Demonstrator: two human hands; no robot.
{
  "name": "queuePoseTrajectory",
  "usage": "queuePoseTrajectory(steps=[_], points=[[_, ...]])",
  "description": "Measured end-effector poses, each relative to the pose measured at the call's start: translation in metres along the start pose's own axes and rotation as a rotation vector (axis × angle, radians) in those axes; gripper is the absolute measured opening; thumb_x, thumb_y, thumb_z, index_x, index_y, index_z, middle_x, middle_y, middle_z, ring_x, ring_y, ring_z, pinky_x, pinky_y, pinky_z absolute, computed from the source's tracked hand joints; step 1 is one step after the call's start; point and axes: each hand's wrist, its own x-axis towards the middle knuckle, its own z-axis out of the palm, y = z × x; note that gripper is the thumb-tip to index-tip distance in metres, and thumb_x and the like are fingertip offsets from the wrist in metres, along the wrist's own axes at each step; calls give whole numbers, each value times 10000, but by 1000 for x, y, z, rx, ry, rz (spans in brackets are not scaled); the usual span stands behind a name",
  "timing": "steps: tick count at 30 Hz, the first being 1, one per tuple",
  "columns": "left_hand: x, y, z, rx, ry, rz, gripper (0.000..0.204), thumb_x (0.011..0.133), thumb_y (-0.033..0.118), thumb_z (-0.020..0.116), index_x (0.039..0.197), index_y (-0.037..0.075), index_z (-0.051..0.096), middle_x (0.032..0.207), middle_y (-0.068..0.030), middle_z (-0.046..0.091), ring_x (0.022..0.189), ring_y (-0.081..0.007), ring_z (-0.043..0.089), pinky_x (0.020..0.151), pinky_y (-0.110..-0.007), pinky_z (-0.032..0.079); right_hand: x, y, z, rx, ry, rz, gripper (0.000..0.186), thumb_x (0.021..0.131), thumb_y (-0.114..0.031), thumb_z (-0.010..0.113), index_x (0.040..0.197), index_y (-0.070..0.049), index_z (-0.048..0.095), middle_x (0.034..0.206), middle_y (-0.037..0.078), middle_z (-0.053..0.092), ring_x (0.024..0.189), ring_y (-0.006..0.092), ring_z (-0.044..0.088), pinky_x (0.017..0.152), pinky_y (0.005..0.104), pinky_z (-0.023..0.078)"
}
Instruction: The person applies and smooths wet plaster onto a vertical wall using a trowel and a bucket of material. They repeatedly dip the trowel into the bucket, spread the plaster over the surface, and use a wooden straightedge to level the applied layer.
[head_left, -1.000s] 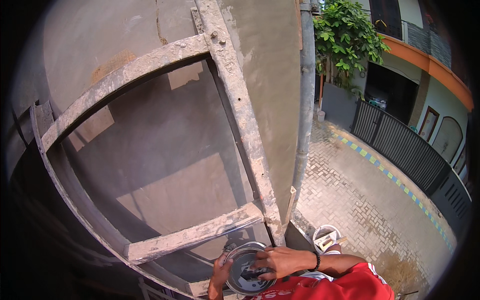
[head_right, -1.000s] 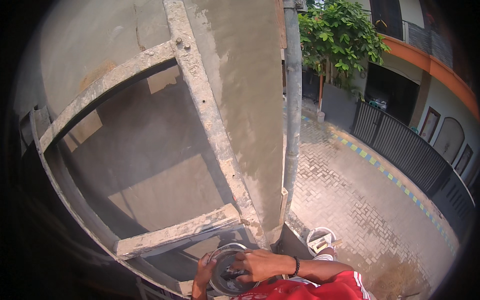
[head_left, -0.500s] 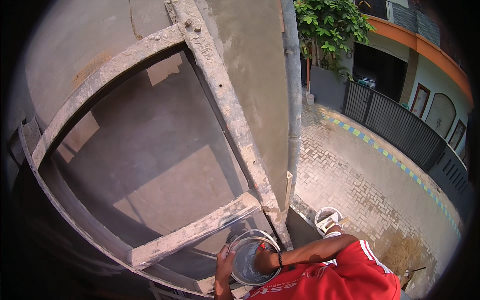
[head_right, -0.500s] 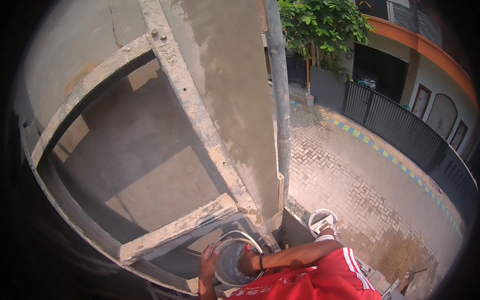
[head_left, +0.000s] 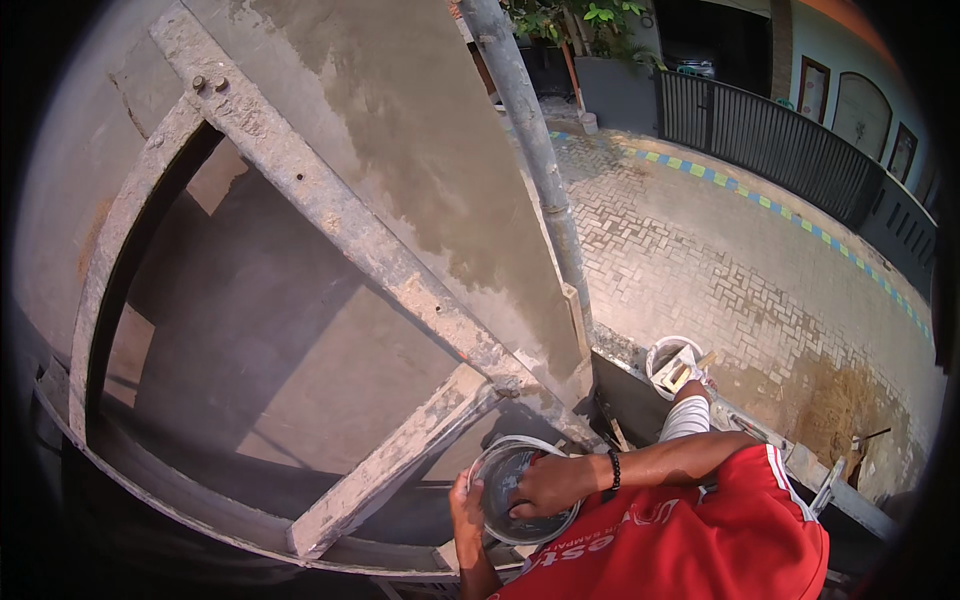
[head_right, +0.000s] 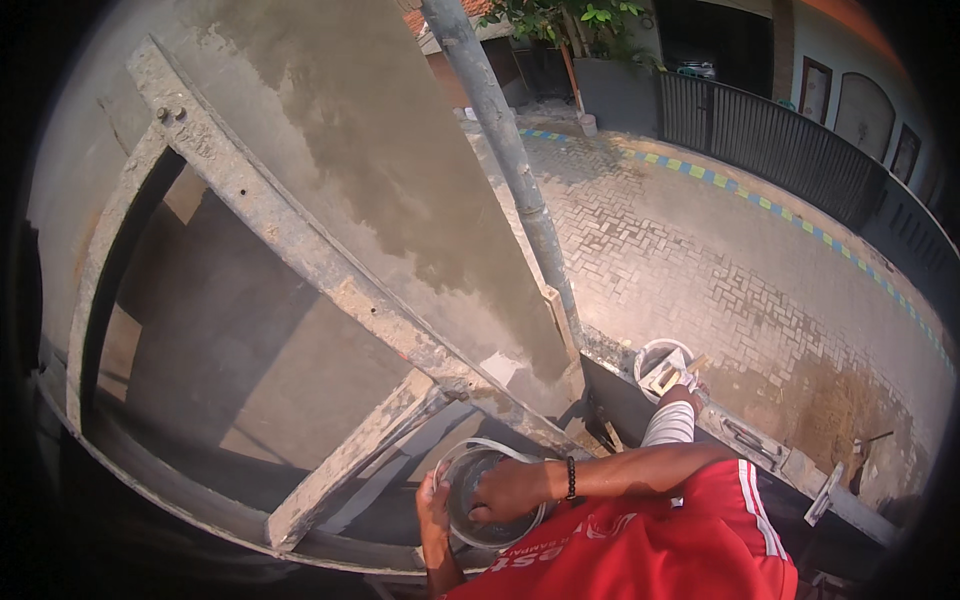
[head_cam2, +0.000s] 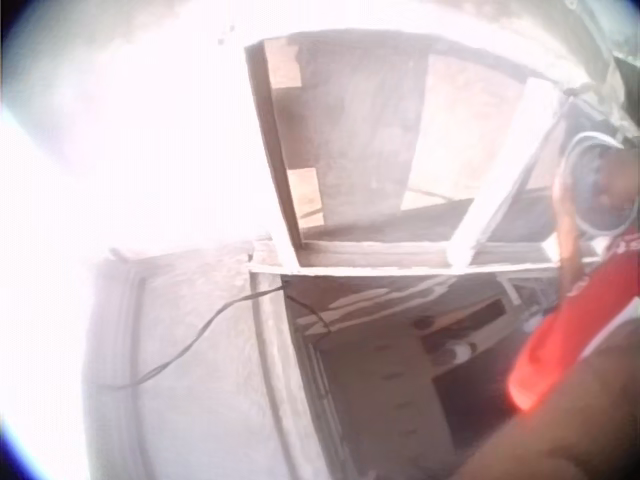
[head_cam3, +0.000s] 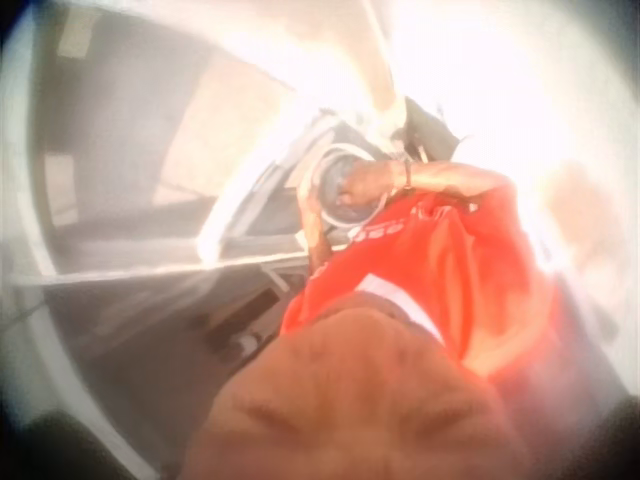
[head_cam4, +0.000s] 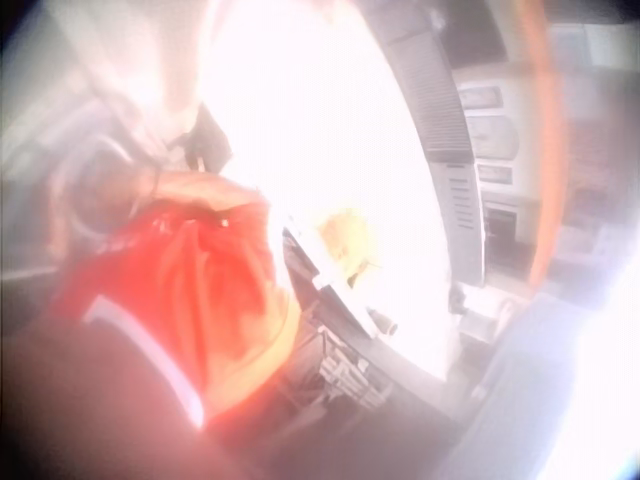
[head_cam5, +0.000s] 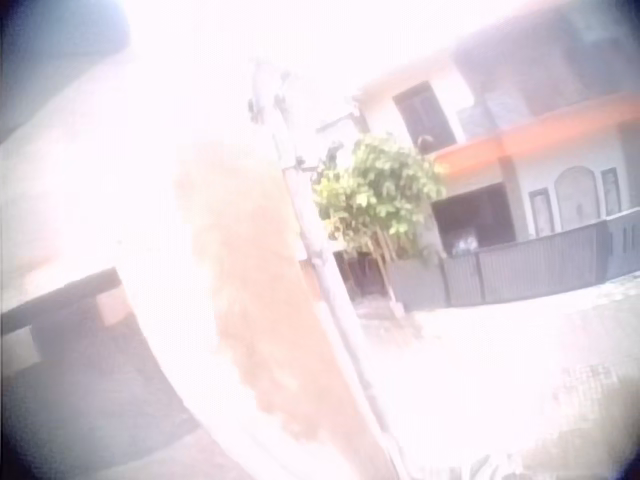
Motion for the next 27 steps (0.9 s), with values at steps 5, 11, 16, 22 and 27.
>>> queuePoseTrajectory(steps=[5,11,16,22,27], points=[[-5,-5,1,-137,38,-121,463,925,300,651,1257,-17,588,1192,-79,631,1089,-165,559,998,-308,390,-64,0,-69,488,449,-174,456,996,-361,484,1244,-2,617,1118,214,679,1024,337,662,869,409,514],[-3,-3,3,-102,32,-77,488,905,281,677,1267,-32,579,1213,-85,627,1148,-176,534,1049,-320,341,-100,59,-98,1165,1224,-92,503,973,-186,520,1438,-13,438,1291,145,587,1128,208,584,940,320,482],[4,-10,-3,-64,44,-109,480,905,250,673,1279,-32,569,1225,-90,621,1138,-181,545,1027,-310,370,-25,152,-100,1096,1404,112,737,872,-133,673,1520,-88,324,1396,147,470,1150,221,557,896,326,512],[-3,-4,3,-93,83,-145,422,934,201,641,1274,-39,570,1224,-80,624,1106,-158,557,1002,-295,392,54,175,-175,187,1821,224,807,812,-137,754,1513,-149,356,1440,181,388,1237,300,472,982,412,450],[-6,1,6,-73,102,-161,379,955,183,618,1252,-48,580,1208,-83,634,1094,-158,566,1007,-296,394,136,180,-135,-153,1754,152,808,811,-157,765,1506,-171,354,1459,245,313,1301,435,374,1044,482,381]])
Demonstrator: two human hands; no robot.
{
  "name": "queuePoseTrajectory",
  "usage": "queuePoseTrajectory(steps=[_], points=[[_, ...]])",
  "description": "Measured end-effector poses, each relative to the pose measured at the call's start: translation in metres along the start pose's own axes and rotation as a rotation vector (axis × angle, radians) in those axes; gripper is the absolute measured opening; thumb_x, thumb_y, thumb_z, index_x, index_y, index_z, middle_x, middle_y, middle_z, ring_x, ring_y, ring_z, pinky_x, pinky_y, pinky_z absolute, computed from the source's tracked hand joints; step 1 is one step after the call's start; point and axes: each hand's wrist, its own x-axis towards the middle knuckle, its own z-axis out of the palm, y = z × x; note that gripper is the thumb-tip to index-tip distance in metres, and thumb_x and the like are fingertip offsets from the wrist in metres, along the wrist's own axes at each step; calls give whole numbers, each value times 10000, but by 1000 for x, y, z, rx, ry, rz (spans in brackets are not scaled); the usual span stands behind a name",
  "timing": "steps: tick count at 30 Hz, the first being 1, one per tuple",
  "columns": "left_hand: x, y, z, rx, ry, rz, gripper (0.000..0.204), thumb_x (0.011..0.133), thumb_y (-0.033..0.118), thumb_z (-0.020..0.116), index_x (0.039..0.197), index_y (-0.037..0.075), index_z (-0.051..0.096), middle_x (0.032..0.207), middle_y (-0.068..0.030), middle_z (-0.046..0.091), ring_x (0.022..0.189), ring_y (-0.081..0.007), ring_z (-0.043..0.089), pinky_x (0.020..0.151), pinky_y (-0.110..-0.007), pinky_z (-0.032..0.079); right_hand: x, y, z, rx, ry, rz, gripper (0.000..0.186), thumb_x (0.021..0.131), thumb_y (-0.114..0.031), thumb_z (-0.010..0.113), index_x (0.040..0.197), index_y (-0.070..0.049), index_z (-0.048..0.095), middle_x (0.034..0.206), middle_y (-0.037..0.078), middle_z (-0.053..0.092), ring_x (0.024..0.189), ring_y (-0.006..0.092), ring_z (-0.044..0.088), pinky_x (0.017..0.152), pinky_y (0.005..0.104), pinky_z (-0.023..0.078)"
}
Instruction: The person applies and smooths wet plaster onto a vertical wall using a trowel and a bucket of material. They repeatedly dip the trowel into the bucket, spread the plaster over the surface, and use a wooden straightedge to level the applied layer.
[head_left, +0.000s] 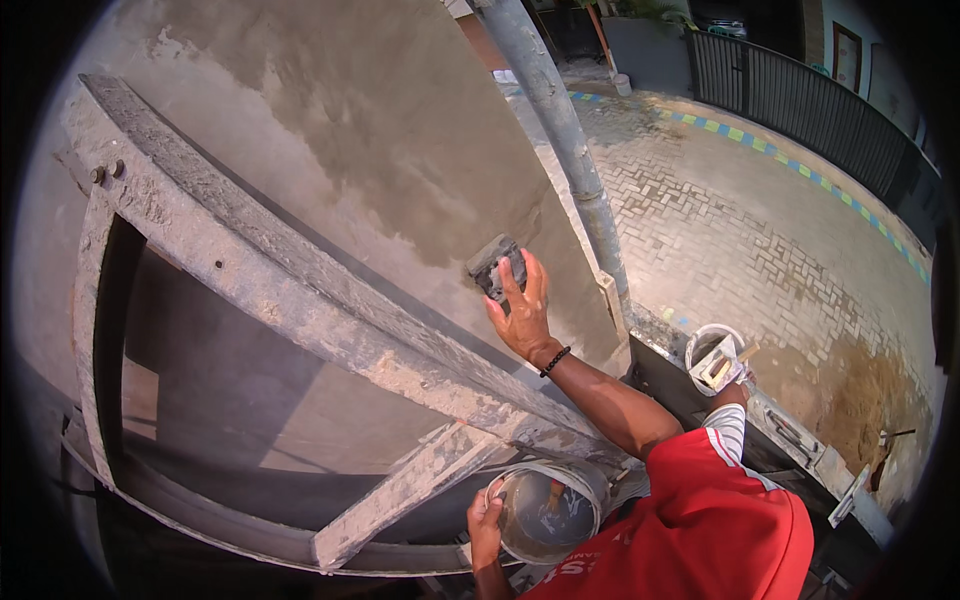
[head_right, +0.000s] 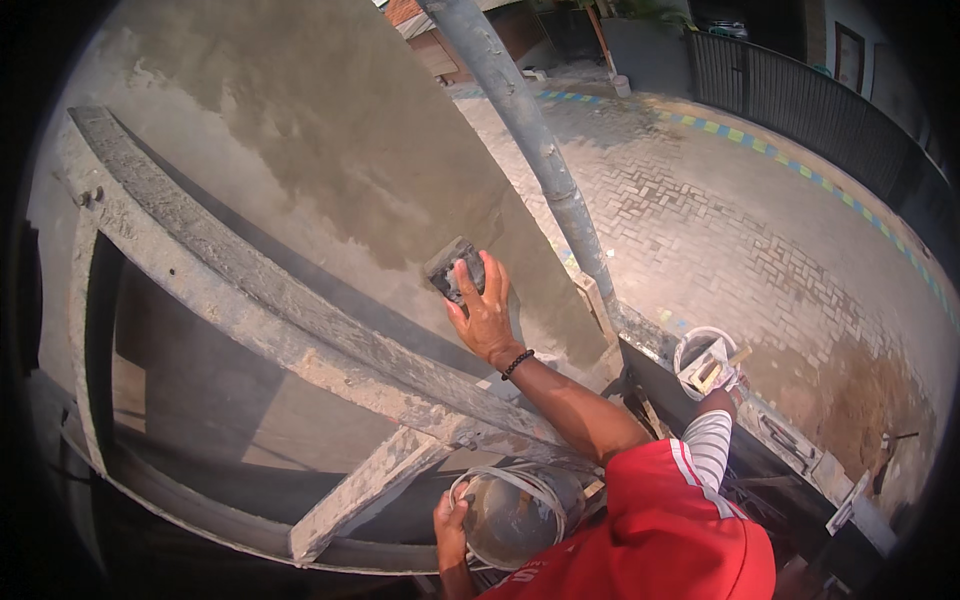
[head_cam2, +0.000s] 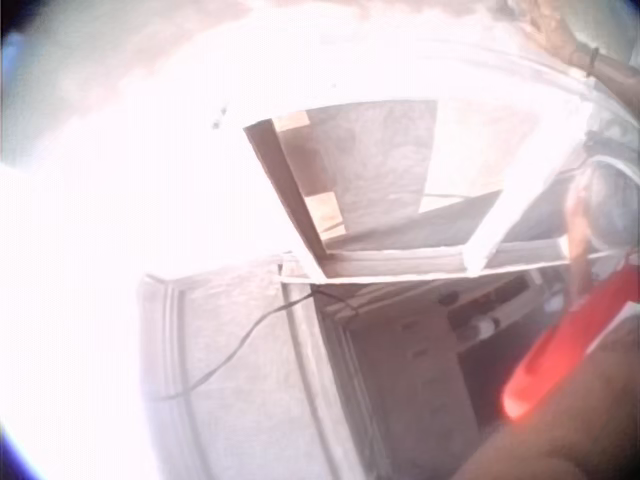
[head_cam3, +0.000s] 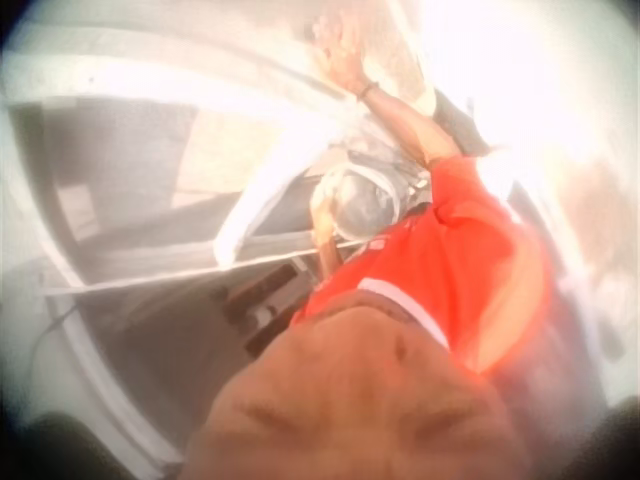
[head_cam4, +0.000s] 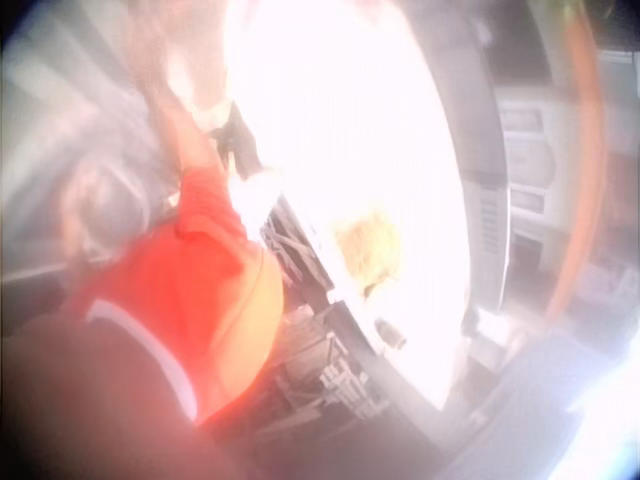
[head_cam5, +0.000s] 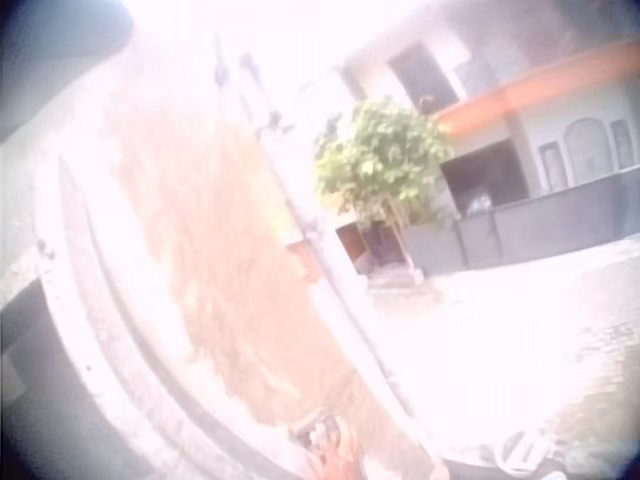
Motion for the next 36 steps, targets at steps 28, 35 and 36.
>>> queuePoseTrajectory(steps=[28,35,36], points=[[3,-10,-9,-40,3,-44,452,908,216,666,1256,-55,569,1190,-106,645,1073,-177,598,983,-322,432,-3,16,-30,106,-177,-119,774,791,-165,787,1472,-191,418,1436,264,323,1274,435,379,1039,520,378],[3,-11,-11,-6,-12,-6,376,952,183,617,1252,-42,586,1202,-93,644,1101,-167,579,1002,-313,408,94,-29,-10,116,250,43,805,795,-125,763,1498,-192,378,1441,258,281,1284,441,353,1032,526,372],[3,-11,-10,-1,-14,0,373,953,179,613,1252,-43,585,1206,-94,643,1104,-165,576,1005,-313,405,71,-35,-4,100,148,-20,799,793,-122,762,1495,-190,386,1435,259,293,1279,441,359,1031,527,372]])
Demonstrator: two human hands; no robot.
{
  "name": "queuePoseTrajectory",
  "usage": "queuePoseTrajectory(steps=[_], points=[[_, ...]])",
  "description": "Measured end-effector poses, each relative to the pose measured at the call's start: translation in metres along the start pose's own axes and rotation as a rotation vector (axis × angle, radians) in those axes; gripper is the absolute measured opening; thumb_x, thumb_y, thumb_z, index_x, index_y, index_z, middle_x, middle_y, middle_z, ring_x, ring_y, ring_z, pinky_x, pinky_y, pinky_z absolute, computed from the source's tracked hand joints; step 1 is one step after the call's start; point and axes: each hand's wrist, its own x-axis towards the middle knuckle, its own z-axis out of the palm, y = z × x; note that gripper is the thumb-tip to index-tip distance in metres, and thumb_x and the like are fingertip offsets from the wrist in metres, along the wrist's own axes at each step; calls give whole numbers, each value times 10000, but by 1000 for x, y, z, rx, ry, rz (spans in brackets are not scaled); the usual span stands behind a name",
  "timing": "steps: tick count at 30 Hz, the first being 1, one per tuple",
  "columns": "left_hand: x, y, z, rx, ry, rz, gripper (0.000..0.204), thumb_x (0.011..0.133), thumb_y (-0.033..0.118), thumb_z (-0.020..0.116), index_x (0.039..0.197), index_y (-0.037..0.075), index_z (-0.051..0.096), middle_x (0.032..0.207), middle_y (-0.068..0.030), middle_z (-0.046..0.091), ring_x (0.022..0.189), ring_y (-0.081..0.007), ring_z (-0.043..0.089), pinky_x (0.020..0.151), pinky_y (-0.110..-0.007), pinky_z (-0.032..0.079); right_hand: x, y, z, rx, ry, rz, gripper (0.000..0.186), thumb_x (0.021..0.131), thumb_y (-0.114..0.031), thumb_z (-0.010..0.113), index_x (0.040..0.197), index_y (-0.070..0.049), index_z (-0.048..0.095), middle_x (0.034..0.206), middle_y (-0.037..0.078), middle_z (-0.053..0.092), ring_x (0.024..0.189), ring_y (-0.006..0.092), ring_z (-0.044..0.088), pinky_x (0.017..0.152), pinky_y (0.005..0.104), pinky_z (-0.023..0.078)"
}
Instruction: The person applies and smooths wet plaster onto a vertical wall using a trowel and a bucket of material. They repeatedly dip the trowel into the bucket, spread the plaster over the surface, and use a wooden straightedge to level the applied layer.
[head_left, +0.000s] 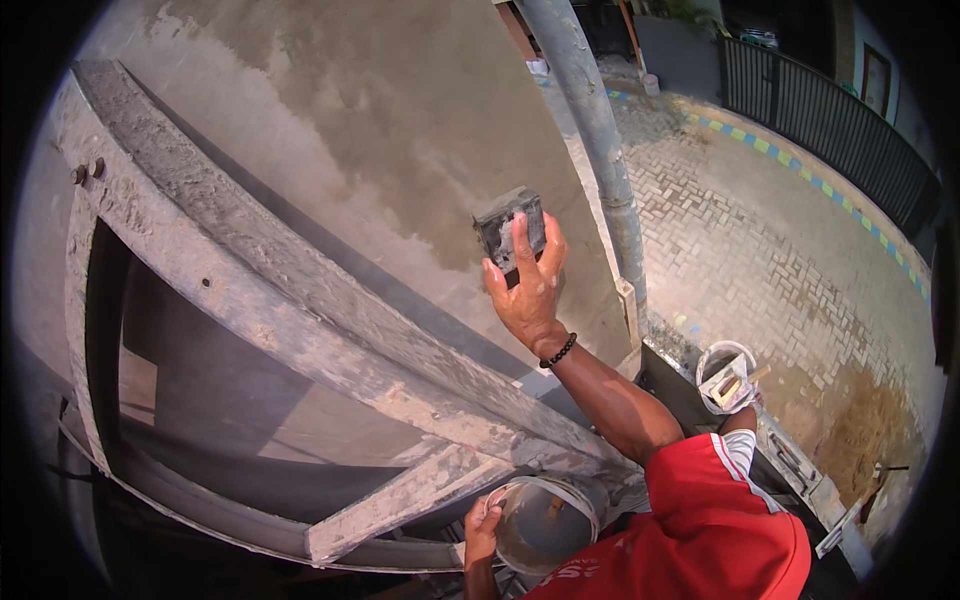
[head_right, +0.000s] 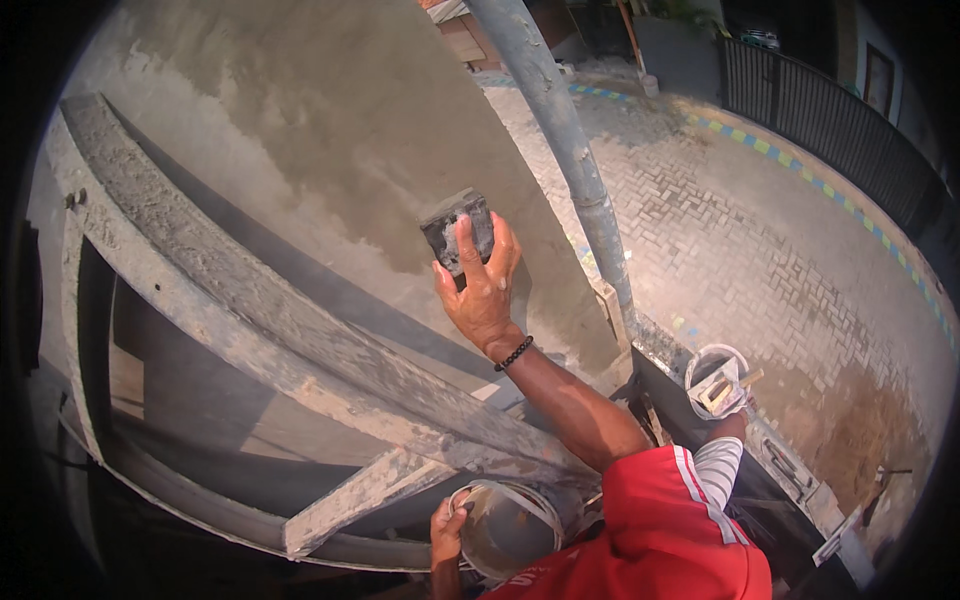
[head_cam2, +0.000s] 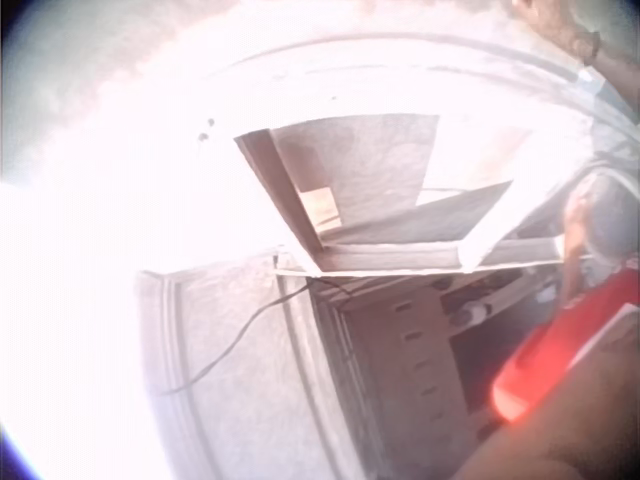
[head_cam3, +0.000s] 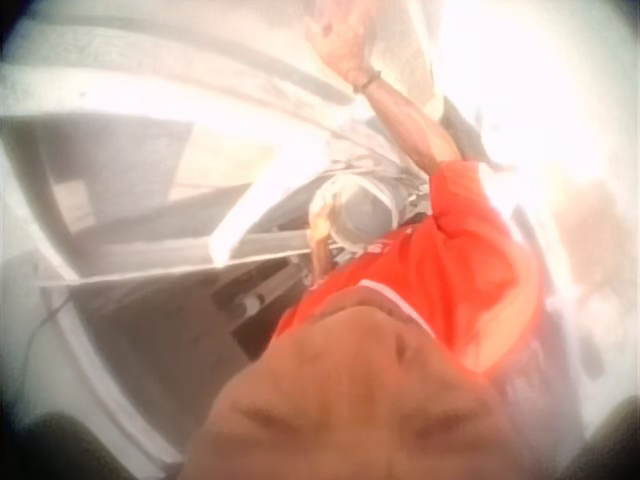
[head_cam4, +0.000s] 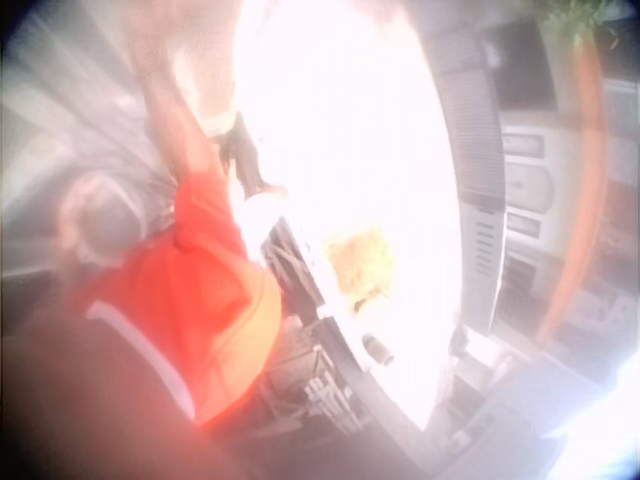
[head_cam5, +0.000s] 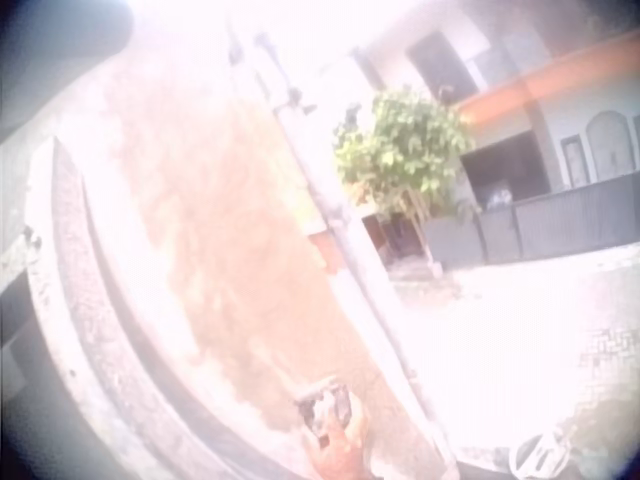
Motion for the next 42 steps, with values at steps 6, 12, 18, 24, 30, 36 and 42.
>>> queuePoseTrajectory(steps=[6,12,18,24,30,36,42], points=[[-7,5,5,-36,-22,1,392,965,216,611,1260,-40,576,1216,-93,637,1101,-158,571,1004,-304,402,-42,17,-37,145,-170,56,727,789,-154,774,1448,-189,469,1388,267,359,1252,437,398,1034,529,367],[-4,10,8,5,-33,0,386,970,220,604,1255,-39,579,1207,-90,640,1101,-157,573,996,-302,409,28,10,-8,26,58,21,805,804,-138,762,1507,-212,374,1400,273,330,1268,431,376,1041,518,358],[-11,4,5,-29,-23,-18,408,964,248,617,1257,-33,579,1205,-96,643,1105,-164,578,1005,-310,407,-47,21,-44,107,-265,44,781,807,-147,774,1490,-171,397,1409,272,326,1280,418,378,1037,486,378],[-9,16,12,-26,-41,6,393,961,233,622,1252,-30,585,1208,-90,647,1105,-166,583,1007,-307,410,22,24,-15,-9,81,141,776,838,-205,759,1508,-194,366,1407,285,317,1281,427,375,1022,491,377],[-14,9,7,-32,-30,-9,389,961,226,620,1248,-35,586,1204,-92,647,1102,-162,578,997,-305,417,-69,22,-41,52,-320,70,752,829,-217,769,1490,-200,411,1401,281,330,1285,430,365,1036,513,364],[-9,12,11,-3,-26,6,365,971,209,596,1240,-37,586,1192,-90,648,1085,-162,582,990,-302,418,36,25,-14,33,153,170,769,839,-180,753,1506,-158,370,1382,283,329,1274,436,361,1021,509,370],[-11,12,11,-39,-17,6,364,962,213,608,1229,-34,593,1176,-88,650,1064,-153,587,977,-302,424,-87,25,-42,25,-411,-23,745,828,-193,760,1484,-176,406,1399,280,331,1257,445,390,1040,506,370]])
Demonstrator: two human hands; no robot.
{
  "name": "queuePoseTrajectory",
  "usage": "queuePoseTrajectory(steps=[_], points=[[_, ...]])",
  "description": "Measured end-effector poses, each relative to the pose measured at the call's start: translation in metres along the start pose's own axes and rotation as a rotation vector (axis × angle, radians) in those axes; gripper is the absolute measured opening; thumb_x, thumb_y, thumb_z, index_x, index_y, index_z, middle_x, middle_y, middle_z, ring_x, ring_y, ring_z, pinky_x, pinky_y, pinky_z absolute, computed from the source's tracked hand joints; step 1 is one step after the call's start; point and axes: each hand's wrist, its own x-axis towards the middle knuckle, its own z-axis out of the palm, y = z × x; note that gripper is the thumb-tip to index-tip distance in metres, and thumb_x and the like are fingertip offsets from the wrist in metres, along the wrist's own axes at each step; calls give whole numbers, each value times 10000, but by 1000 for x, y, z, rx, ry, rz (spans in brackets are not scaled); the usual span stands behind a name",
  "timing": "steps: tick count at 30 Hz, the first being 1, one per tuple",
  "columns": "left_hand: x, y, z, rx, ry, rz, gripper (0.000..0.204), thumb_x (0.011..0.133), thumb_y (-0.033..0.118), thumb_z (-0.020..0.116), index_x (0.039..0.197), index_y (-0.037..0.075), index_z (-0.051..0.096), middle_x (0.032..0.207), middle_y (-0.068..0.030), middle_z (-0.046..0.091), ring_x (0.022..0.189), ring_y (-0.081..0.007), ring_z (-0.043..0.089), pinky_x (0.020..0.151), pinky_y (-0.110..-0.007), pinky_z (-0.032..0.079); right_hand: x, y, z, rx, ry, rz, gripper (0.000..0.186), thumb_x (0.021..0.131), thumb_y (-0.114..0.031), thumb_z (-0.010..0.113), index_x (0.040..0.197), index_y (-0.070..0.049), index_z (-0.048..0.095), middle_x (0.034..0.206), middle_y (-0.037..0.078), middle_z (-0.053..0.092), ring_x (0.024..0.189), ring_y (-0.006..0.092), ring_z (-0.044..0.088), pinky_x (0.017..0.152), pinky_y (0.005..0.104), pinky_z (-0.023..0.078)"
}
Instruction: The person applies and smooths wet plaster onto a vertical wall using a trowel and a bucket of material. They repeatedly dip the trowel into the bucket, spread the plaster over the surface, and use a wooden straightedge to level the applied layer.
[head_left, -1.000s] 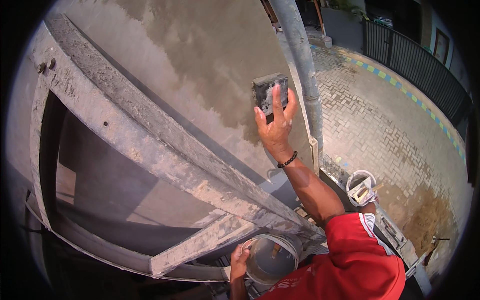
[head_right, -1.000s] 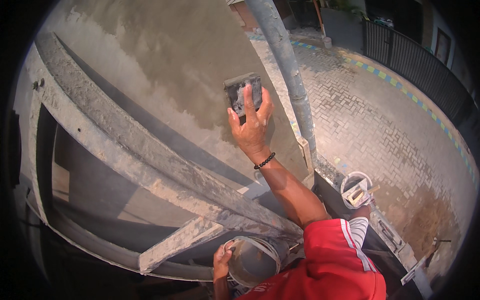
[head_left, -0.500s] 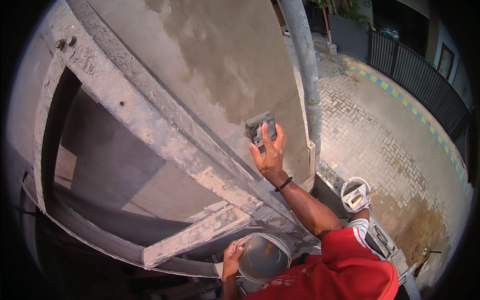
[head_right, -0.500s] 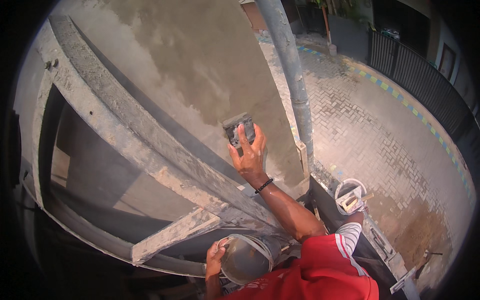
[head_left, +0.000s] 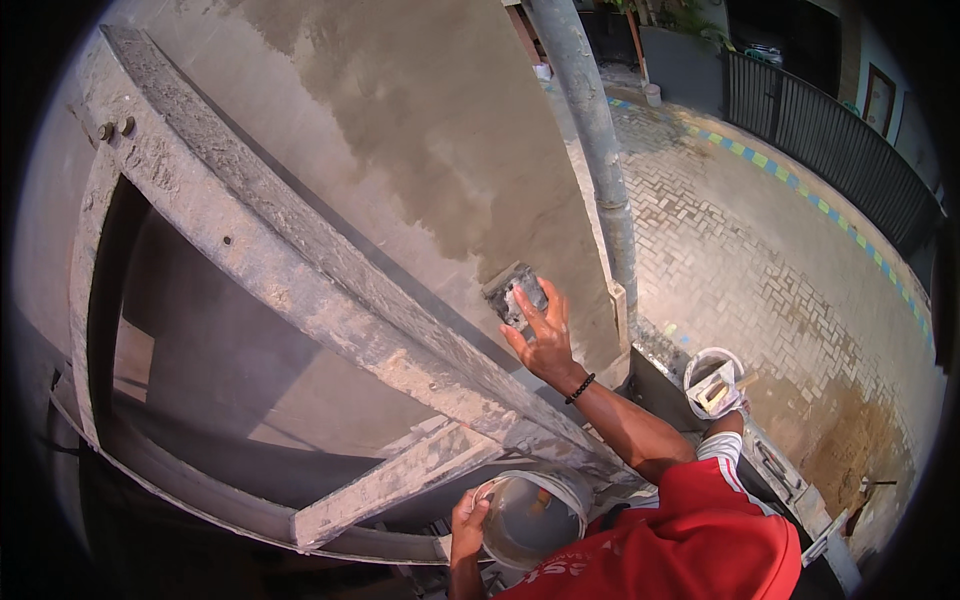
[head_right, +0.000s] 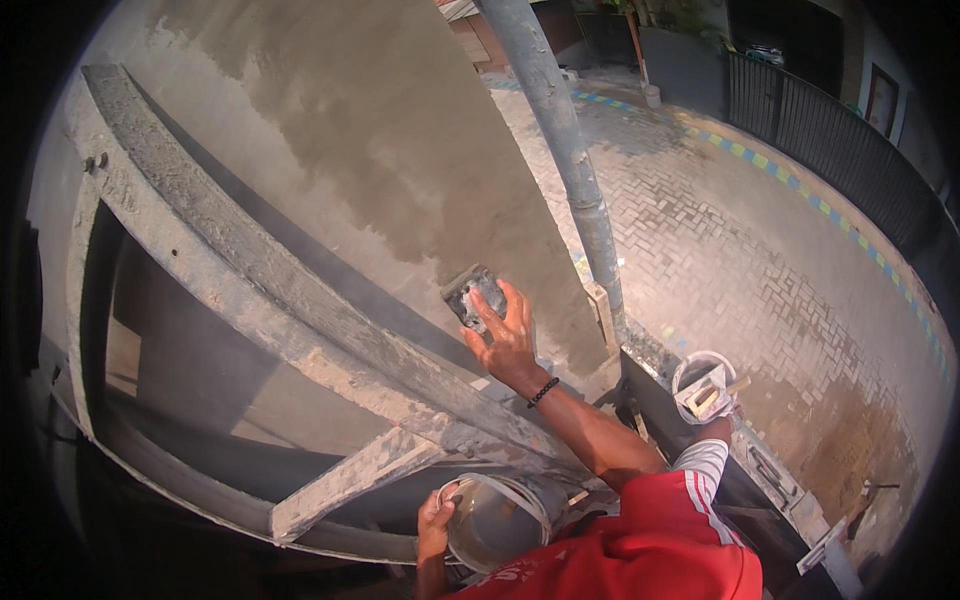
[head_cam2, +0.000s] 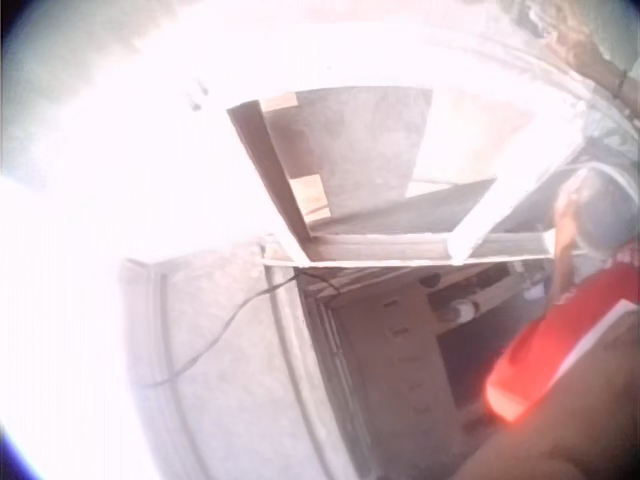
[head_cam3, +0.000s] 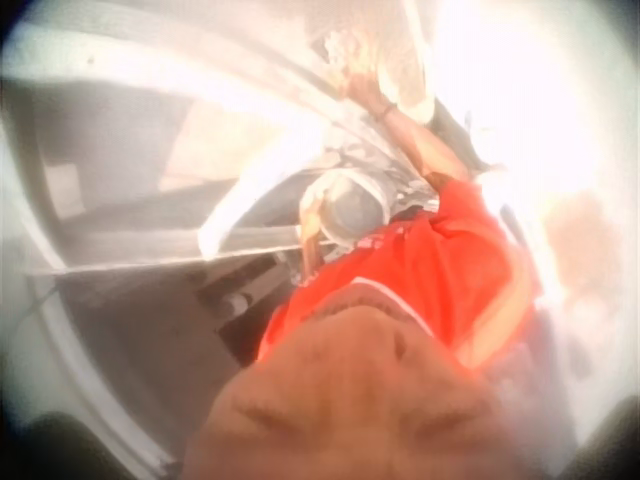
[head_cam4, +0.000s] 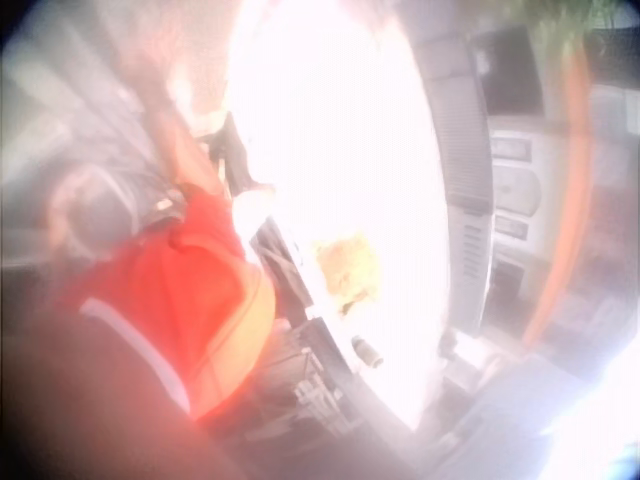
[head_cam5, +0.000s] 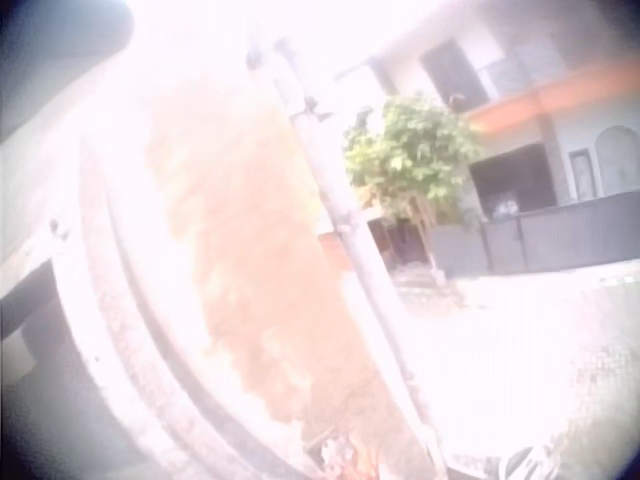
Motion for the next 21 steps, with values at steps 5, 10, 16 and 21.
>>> queuePoseTrajectory(steps=[5,10,16,21], points=[[-2,-7,-4,28,42,-5,391,945,240,637,1225,-31,599,1162,-85,655,1060,-159,591,971,-309,428,94,24,-34,117,564,196,737,813,-157,767,1467,-206,432,1388,268,344,1258,442,387,1025,515,379],[3,7,4,66,28,-20,418,937,258,651,1232,-32,595,1175,-90,653,1071,-167,591,980,-312,423,-8,8,43,-20,155,-17,742,792,-164,784,1442,-296,452,1407,238,344,1285,424,362,1030,540,361],[0,-2,1,30,41,-18,425,942,264,647,1236,-38,590,1177,-93,651,1070,-166,588,979,-311,424,40,44,-35,35,385,159,769,784,-174,798,1458,-240,436,1410,236,352,1269,425,379,1019,537,371],[6,2,1,57,16,6,421,951,259,635,1239,-44,586,1188,-96,647,1083,-167,583,986,-312,422,83,14,-10,22,378,43,775,776,-150,801,1456,-229,439,1416,224,350,1264,430,385,1022,529,373]])
